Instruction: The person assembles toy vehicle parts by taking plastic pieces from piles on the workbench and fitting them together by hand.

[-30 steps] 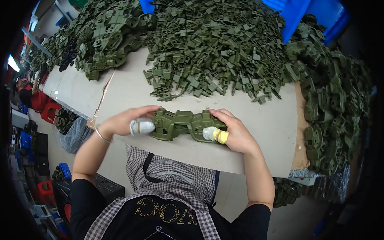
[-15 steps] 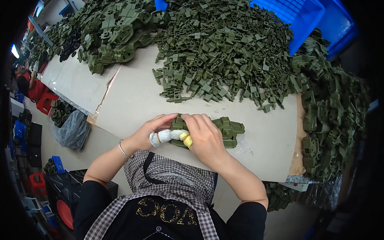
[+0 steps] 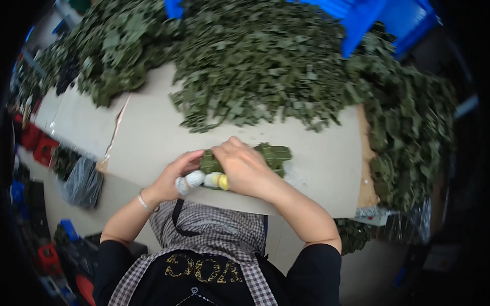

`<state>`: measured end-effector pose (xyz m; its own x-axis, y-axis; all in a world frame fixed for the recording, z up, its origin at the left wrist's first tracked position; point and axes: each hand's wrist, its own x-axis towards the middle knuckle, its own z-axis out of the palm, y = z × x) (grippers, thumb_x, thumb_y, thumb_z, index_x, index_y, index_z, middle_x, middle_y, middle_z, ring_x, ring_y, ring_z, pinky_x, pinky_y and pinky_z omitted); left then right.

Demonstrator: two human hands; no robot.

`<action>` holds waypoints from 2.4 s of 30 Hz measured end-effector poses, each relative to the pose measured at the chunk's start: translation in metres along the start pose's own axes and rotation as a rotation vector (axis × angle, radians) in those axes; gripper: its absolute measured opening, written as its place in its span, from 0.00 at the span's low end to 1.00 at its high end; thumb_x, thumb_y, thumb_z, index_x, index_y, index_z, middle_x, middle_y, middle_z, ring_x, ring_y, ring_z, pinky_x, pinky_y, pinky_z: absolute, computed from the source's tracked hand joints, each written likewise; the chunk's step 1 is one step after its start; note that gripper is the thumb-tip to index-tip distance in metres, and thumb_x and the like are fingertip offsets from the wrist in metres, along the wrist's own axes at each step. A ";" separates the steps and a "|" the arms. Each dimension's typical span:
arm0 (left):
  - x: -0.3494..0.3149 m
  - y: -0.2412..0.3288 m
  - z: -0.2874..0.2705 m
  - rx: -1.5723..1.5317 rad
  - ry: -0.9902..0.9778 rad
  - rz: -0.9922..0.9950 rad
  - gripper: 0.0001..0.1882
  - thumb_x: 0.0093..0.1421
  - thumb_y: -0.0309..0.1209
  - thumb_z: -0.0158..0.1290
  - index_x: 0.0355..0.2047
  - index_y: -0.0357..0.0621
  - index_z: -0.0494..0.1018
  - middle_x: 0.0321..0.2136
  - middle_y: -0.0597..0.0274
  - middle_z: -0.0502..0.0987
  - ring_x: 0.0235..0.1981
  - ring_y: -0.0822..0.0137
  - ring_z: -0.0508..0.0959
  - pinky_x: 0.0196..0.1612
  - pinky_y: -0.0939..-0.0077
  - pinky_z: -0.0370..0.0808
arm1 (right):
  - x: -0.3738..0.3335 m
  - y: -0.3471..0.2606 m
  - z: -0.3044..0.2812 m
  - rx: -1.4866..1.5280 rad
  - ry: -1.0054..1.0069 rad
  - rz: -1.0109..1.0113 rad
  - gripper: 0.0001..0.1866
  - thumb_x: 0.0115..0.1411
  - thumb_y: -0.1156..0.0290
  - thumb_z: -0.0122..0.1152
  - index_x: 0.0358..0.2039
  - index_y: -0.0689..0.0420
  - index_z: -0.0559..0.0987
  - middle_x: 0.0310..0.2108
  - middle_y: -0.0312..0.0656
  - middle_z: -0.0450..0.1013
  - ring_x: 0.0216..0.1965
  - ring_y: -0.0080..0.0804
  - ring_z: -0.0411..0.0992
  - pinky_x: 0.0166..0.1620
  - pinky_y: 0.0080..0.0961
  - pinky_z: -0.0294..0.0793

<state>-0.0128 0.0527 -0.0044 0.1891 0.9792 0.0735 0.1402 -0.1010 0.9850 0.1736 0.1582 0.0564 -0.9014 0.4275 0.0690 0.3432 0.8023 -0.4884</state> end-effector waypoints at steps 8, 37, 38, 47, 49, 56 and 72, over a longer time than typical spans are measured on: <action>0.002 0.009 -0.008 0.022 0.060 0.009 0.32 0.53 0.26 0.52 0.57 0.37 0.54 0.54 0.55 0.61 0.55 0.63 0.63 0.56 0.69 0.61 | -0.026 0.003 0.003 -0.069 0.316 -0.114 0.33 0.46 0.61 0.61 0.50 0.66 0.64 0.51 0.55 0.60 0.54 0.49 0.58 0.54 0.38 0.60; 0.031 0.027 -0.030 -0.034 0.501 0.089 0.30 0.62 0.44 0.41 0.59 0.39 0.50 0.57 0.51 0.57 0.59 0.60 0.57 0.60 0.65 0.53 | -0.141 0.074 -0.012 -0.522 1.142 0.464 0.21 0.44 0.73 0.61 0.41 0.62 0.73 0.26 0.42 0.69 0.30 0.38 0.65 0.37 0.35 0.62; 0.025 0.027 0.005 -0.314 0.385 -0.049 0.34 0.61 0.48 0.41 0.60 0.40 0.47 0.58 0.48 0.54 0.60 0.57 0.55 0.61 0.62 0.52 | -0.116 0.059 -0.005 -0.513 1.095 0.357 0.20 0.44 0.73 0.59 0.41 0.62 0.73 0.27 0.41 0.69 0.31 0.37 0.65 0.38 0.35 0.63; 0.029 0.001 0.076 -1.030 0.500 -0.218 0.28 0.59 0.49 0.43 0.52 0.43 0.61 0.49 0.57 0.68 0.48 0.59 0.69 0.51 0.64 0.67 | -0.074 -0.036 0.066 -0.091 0.638 -0.199 0.15 0.41 0.73 0.59 0.34 0.60 0.77 0.36 0.41 0.71 0.41 0.34 0.68 0.45 0.34 0.68; 0.023 0.004 0.065 -0.908 0.343 -0.171 0.30 0.59 0.50 0.43 0.53 0.41 0.60 0.50 0.58 0.67 0.51 0.60 0.68 0.54 0.64 0.65 | -0.090 -0.037 0.048 0.033 0.724 -0.225 0.22 0.44 0.74 0.59 0.43 0.63 0.72 0.41 0.46 0.69 0.40 0.37 0.69 0.47 0.32 0.68; 0.006 0.030 0.070 -0.584 0.126 -0.068 0.35 0.53 0.28 0.55 0.58 0.39 0.50 0.51 0.58 0.63 0.52 0.69 0.66 0.54 0.74 0.64 | -0.068 -0.025 0.026 0.713 0.467 0.204 0.33 0.48 0.67 0.65 0.53 0.63 0.63 0.50 0.47 0.65 0.49 0.32 0.65 0.49 0.25 0.66; -0.034 0.008 0.030 -0.874 0.282 -0.281 0.38 0.53 0.61 0.43 0.50 0.40 0.60 0.36 0.53 0.73 0.31 0.62 0.76 0.37 0.69 0.74 | -0.054 0.066 -0.020 -0.267 0.512 0.382 0.20 0.48 0.74 0.56 0.44 0.62 0.70 0.41 0.48 0.65 0.43 0.46 0.64 0.44 0.37 0.68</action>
<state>0.0109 0.0131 -0.0036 0.0019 0.9655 -0.2604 -0.6513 0.1988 0.7324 0.2499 0.1961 0.0377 -0.4890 0.7906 0.3686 0.7241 0.6036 -0.3338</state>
